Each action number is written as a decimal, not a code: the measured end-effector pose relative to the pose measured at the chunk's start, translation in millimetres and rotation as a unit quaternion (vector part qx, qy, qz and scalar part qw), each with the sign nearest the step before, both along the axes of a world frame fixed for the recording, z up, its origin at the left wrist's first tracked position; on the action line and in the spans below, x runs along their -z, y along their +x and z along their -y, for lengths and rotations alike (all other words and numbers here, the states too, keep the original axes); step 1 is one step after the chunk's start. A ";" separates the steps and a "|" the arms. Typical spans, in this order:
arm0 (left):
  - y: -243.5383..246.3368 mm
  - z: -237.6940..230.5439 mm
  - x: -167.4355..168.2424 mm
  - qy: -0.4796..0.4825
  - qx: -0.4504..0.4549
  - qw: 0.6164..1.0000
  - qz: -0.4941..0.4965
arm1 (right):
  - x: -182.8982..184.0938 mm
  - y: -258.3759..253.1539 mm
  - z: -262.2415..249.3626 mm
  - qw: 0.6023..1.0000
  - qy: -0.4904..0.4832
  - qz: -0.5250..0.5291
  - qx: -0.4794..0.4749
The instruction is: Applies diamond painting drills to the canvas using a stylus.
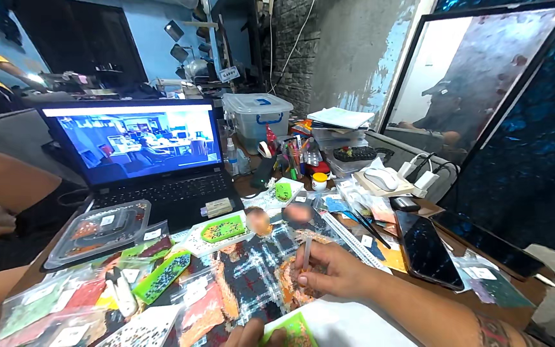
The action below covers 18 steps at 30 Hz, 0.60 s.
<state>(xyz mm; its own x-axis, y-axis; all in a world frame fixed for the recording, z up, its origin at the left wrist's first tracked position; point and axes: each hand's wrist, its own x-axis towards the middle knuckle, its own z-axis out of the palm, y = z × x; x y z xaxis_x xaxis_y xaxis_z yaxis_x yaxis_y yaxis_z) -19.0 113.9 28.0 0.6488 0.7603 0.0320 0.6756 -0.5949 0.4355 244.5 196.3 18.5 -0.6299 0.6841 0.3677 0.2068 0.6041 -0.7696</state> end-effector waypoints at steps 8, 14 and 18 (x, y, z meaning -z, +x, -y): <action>-0.4 0.0 0.8 0.007 0.002 1.000 0.008 | -2.1 0.5 0.6 1.000 0.026 0.005 -0.008; -0.5 -0.1 1.2 0.007 0.003 1.000 0.006 | -0.9 -0.3 0.6 1.000 0.022 0.006 -0.016; -0.3 0.3 0.6 0.006 0.002 1.000 0.002 | -3.1 -1.9 1.5 0.997 0.055 0.037 -0.028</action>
